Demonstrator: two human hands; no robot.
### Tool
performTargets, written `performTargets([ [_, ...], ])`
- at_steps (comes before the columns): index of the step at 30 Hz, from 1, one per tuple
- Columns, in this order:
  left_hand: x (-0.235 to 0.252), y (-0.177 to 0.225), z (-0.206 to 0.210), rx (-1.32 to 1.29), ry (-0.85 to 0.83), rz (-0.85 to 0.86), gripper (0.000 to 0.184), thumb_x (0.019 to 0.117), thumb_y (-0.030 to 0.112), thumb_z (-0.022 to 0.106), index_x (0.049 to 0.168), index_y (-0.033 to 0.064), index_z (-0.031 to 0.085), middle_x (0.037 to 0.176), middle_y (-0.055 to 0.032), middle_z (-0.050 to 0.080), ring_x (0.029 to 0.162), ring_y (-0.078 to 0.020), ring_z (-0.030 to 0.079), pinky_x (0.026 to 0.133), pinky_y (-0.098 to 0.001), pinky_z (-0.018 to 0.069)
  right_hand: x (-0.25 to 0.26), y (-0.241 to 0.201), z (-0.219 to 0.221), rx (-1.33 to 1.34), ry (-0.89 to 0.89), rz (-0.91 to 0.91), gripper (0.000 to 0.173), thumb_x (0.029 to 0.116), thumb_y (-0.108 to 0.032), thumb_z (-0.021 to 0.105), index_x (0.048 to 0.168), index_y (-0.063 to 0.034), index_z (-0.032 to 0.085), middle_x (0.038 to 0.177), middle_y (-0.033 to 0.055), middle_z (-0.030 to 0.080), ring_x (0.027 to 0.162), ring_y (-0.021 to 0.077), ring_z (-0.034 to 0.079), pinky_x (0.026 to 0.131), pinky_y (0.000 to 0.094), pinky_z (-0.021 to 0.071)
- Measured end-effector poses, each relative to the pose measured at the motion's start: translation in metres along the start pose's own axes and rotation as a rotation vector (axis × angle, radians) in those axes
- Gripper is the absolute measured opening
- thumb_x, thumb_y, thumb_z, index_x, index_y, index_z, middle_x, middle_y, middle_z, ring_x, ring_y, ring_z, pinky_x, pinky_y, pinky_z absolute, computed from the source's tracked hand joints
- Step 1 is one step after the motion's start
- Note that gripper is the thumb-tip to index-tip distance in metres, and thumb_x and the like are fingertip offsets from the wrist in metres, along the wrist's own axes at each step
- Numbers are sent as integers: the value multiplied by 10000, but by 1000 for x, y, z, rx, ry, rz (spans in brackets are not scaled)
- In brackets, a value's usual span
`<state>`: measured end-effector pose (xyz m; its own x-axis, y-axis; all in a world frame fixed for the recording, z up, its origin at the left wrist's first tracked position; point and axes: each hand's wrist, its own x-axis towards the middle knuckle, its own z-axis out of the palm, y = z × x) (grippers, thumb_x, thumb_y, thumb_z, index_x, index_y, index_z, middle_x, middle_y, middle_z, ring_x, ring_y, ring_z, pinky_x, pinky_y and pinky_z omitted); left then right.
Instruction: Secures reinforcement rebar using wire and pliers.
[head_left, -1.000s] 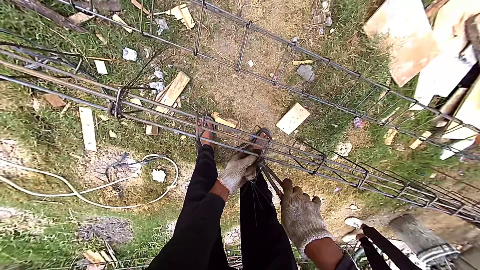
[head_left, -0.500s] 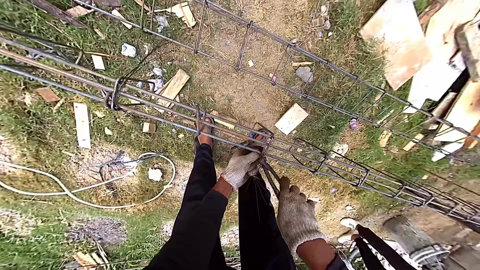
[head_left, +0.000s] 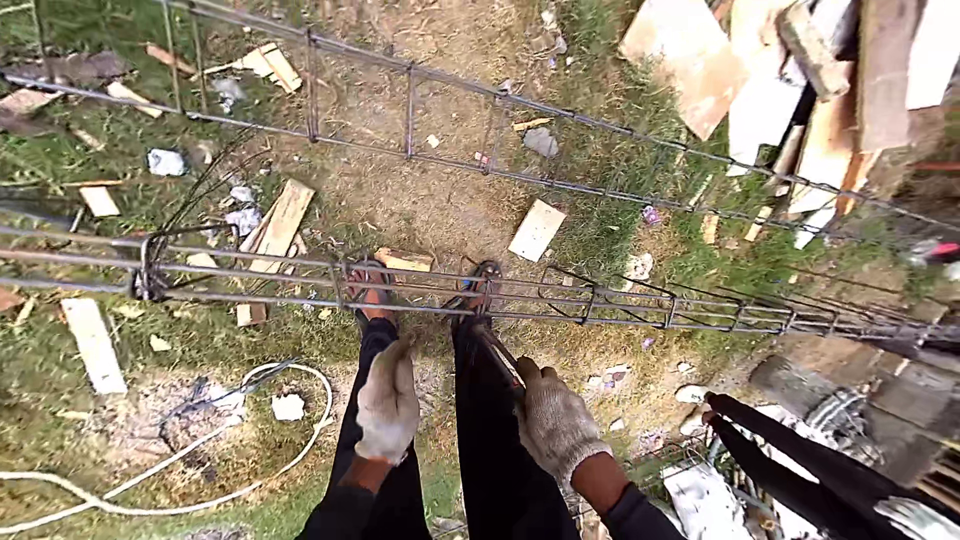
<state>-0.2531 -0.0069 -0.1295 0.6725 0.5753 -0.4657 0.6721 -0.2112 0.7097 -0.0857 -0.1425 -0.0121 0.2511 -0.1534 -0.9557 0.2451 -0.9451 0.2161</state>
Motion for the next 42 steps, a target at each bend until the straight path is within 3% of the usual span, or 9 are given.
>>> performTargets([
  [2,16,22,-19,237,-47,202,342,996,245,556,1249,70,704,1128,-176,711,903,-308,722,730,-504,609,1,1,-2,23,-7,-7,561,984,-301,582,1523,-232,446,1298,178,618,1080,373,680,865,560,581],
  [6,90,76,-21,660,-329,411,646,890,337,754,1489,223,541,1335,-168,629,1053,-419,663,749,-596,560,3,4,-2,45,-16,-53,591,972,-264,597,1539,-216,436,1307,181,616,1067,373,684,876,567,575],
  [10,144,88,5,738,-478,784,986,648,441,932,1512,243,499,1358,-163,625,1002,-432,663,711,-597,538,5,14,3,40,22,-91,589,961,-254,611,1520,-173,443,1330,176,604,1079,364,681,888,538,575],
  [16,142,88,37,767,-556,818,1206,504,494,955,1554,249,416,1319,-203,612,1042,-405,649,796,-572,516,8,17,19,92,39,-110,596,952,-256,623,1515,-150,459,1285,160,631,1065,338,685,872,517,579],
  [24,148,84,36,750,-621,856,829,647,503,881,1331,124,608,1070,-146,715,947,-378,682,783,-570,528,8,3,33,-17,182,-9,520,1010,-292,577,1509,-178,486,1164,188,681,987,387,707,791,540,590],
  [29,158,91,35,767,-636,866,799,651,511,871,1301,122,616,1013,-144,713,887,-367,680,753,-552,524,6,-18,54,96,237,104,495,1042,-376,542,1501,-195,496,1107,167,697,938,368,719,760,523,600],
  [35,147,93,23,704,-748,802,847,674,508,890,1369,112,612,1071,-181,704,946,-407,665,796,-602,504,-25,-22,77,610,101,-21,670,931,-223,669,1537,-79,425,1098,160,725,885,321,728,782,550,590],
  [40,150,89,31,739,-720,842,816,668,535,857,1324,116,613,1025,-168,712,891,-391,684,710,-571,522,0,0,69,366,110,12,557,1006,-336,573,1523,-157,468,1172,136,707,974,333,726,823,547,593],
  [42,153,88,31,735,-707,856,795,664,540,853,1297,118,620,1009,-158,716,874,-385,686,693,-563,520,-8,-7,80,693,27,-57,596,949,-276,636,1506,-142,471,979,91,714,785,248,703,712,474,591],
])
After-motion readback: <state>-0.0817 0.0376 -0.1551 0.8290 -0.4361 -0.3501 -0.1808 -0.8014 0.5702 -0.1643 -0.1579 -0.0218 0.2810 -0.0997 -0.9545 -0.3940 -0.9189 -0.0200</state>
